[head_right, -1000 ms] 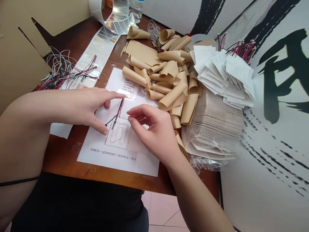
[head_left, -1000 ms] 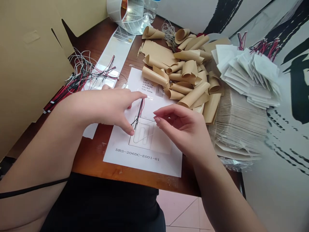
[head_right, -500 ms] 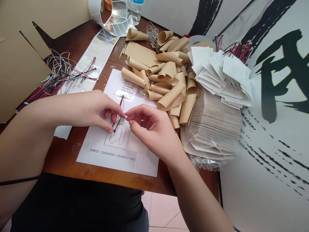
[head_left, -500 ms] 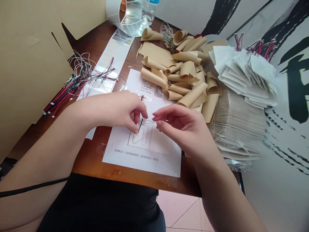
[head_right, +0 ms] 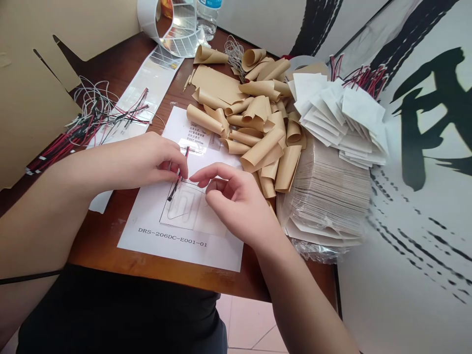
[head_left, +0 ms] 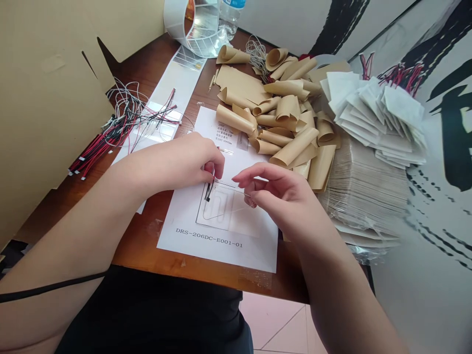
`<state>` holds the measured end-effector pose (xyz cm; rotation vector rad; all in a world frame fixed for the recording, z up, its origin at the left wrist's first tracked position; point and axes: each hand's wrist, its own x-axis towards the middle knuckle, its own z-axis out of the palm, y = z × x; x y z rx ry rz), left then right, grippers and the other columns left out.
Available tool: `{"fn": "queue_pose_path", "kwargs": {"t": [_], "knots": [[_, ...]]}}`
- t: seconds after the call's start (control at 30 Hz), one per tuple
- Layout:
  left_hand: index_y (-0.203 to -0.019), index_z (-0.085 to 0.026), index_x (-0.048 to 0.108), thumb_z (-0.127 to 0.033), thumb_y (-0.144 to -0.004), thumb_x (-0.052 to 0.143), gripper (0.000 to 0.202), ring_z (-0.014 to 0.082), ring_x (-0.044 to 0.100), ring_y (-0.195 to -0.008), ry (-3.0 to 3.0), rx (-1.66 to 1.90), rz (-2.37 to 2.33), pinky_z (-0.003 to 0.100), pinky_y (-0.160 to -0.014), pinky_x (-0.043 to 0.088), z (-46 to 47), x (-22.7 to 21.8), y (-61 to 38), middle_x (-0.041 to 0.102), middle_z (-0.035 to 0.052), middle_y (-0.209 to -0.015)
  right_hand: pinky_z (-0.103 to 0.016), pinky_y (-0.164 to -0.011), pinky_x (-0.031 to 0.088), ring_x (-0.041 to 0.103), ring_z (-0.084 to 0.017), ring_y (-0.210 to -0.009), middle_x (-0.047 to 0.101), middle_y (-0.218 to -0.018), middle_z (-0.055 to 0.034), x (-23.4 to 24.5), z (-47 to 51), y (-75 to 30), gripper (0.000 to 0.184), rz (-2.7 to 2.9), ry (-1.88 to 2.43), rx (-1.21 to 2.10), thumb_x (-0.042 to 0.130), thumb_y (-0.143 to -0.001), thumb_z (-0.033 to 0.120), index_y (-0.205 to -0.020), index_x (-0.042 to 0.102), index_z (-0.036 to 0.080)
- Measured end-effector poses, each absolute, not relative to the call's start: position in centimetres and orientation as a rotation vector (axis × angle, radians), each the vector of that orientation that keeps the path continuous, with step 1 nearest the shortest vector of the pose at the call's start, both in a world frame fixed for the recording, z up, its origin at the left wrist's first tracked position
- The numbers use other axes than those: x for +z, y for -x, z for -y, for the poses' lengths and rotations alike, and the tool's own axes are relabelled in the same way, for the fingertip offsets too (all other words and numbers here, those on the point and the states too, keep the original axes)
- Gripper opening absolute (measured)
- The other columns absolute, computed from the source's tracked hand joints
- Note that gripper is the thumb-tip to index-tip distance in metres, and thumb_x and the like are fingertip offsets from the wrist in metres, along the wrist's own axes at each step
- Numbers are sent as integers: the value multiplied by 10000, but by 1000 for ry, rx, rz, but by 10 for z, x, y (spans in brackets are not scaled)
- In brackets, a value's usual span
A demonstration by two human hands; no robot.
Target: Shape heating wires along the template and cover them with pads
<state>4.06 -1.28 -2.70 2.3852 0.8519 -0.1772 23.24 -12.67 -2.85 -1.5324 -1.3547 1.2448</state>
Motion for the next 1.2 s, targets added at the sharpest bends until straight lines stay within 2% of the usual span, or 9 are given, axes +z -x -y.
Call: {"fn": "queue_pose_path", "kwargs": {"t": [0.17, 0.37, 0.57, 0.67, 0.77, 0.87, 1.0, 1.07, 1.2], "knots": [[-957, -295, 812, -286, -826, 620, 233, 172, 668, -846, -2360, -123, -865, 282, -723, 461, 14, -26, -41, 789, -7, -923, -276, -602, 443, 531, -116, -655, 634, -819, 2, -35, 126, -238, 195, 1252, 1507, 1295, 633, -745, 164, -899, 732, 233], [-904, -280, 829, -274, -794, 652, 208, 158, 691, -814, -2341, -64, -891, 260, -704, 475, 14, -28, -41, 801, -24, -859, -272, -581, 421, 517, -123, -611, 560, -654, 32, -42, 125, -238, 145, 1291, 1638, 1188, 673, -870, 333, -955, 720, 225], [-931, -265, 830, -291, -819, 640, 222, 161, 696, -804, -2333, -47, -872, 268, -695, 476, 15, -26, -42, 809, -12, -858, -263, -556, 429, 476, -80, -570, 614, -905, -9, -43, 127, -227, 142, 1825, 1541, 843, 643, -875, 193, -987, 724, 224], [-907, -251, 829, -294, -833, 639, 209, 166, 697, -801, -2324, -57, -884, 274, -692, 476, 15, -24, -44, 813, 1, -853, -270, -591, 470, 519, -98, -614, 615, -965, -33, -45, 130, -223, 210, 2032, 1435, 656, 663, -853, 151, -1048, 702, 217], [-901, -252, 828, -264, -822, 641, 204, 175, 696, -826, -2343, -67, -870, 279, -695, 475, 14, -26, -44, 811, 5, -862, -266, -624, 498, 577, -112, -648, 660, -954, -45, -50, 135, -220, 140, 2126, 1396, 442, 675, -883, 147, -1011, 688, 202], [-995, -257, 816, -263, -822, 653, 238, 187, 698, -894, -2388, -38, -891, 279, -731, 492, 12, -31, -42, 802, 2, -919, -238, -635, 509, 641, -119, -689, 702, -873, -23, -54, 138, -219, 130, 2133, 1363, 284, 625, -920, 94, -943, 690, 204], [-1204, -250, 746, -238, -869, 597, 366, 217, 672, -1088, -2570, 173, -1004, 340, -940, 503, 8, -39, -38, 739, 18, -1202, -216, -617, 509, 671, -121, -707, 741, -842, -11, -56, 139, -219, 137, 2180, 1289, 92, 627, -937, 108, -932, 727, 201], [-1202, -233, 739, -213, -897, 538, 366, 231, 655, -1141, -2649, 172, -987, 369, -996, 488, 8, -40, -38, 704, 33, -1276, -213, -574, 486, 655, -111, -667, 748, -831, -6, -57, 140, -219, 150, 2205, 1278, 23, 624, -942, 115, -931, 744, 205], [-1132, -217, 758, -202, -949, 455, 354, 270, 642, -1138, -2747, 45, -1009, 439, -993, 473, 13, -39, -42, 712, 52, -1260, -217, -510, 432, 631, -100, -617, 747, -802, -1, -57, 142, -216, 164, 2245, 1276, -12, 620, -943, 119, -893, 756, 198]]}}
